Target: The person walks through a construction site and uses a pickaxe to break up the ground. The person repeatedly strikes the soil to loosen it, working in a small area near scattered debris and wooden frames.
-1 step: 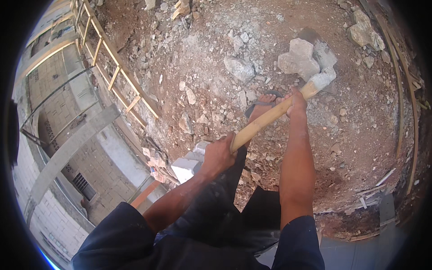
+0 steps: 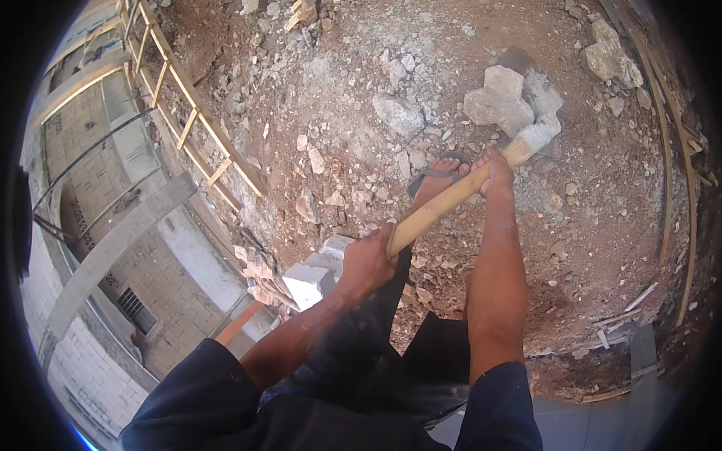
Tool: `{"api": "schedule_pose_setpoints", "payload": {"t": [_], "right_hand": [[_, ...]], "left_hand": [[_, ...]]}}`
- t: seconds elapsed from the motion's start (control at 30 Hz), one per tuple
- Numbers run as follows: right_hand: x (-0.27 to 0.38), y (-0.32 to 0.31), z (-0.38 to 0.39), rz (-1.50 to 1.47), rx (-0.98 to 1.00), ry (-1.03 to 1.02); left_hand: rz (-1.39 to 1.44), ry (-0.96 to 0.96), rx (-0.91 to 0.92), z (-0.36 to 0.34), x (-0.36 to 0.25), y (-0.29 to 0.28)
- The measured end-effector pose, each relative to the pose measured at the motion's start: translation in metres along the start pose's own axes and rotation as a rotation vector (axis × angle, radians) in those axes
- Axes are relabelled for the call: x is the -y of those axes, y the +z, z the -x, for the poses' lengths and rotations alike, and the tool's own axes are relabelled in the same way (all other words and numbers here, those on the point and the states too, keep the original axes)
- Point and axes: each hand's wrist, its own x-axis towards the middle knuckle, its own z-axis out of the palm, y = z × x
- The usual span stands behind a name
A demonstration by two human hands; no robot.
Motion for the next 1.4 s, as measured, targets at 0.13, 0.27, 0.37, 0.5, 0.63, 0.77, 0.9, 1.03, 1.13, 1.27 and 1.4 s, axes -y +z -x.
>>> {"api": "schedule_pose_setpoints", "payload": {"t": [0.13,0.27,0.37,0.5,0.63,0.77,0.9,1.03,1.13,1.27,1.4], "right_hand": [[-0.007,0.022,0.01,-0.063,-0.067,0.018],[-0.05,0.037,0.026,-0.238,-0.009,0.178],[-0.097,0.041,0.038,-0.207,0.06,0.15],[-0.158,0.063,0.108,-0.142,0.055,0.192],[-0.238,0.069,0.138,-0.055,0.099,0.431],[-0.307,0.085,0.169,0.034,0.266,0.527],[-0.295,0.09,0.18,-0.059,0.307,0.417],[-0.195,0.05,0.151,-0.258,0.262,0.093],[-0.086,-0.015,0.122,-0.429,0.031,-0.287],[0.057,-0.148,0.145,-0.554,-0.141,-0.513],[0.152,-0.253,0.121,-0.578,-0.246,-0.629]], "left_hand": [[-0.08,0.053,0.02,-0.009,0.012,-0.047],[-0.212,0.097,0.032,0.006,0.048,-0.082],[-0.242,0.061,-0.001,0.04,0.067,-0.095],[-0.143,-0.1,-0.053,0.108,0.105,-0.094],[-0.225,-0.271,-0.099,0.187,0.112,-0.086],[-0.287,-0.318,-0.3,0.244,0.135,-0.05],[-0.416,-0.343,-0.358,0.24,0.151,-0.02],[-0.383,-0.111,-0.377,0.167,0.139,-0.001],[-0.219,0.164,-0.346,0.08,0.084,0.031],[-0.032,0.47,-0.236,-0.017,-0.029,0.104],[-0.03,0.656,-0.216,-0.064,-0.174,0.147]]}}
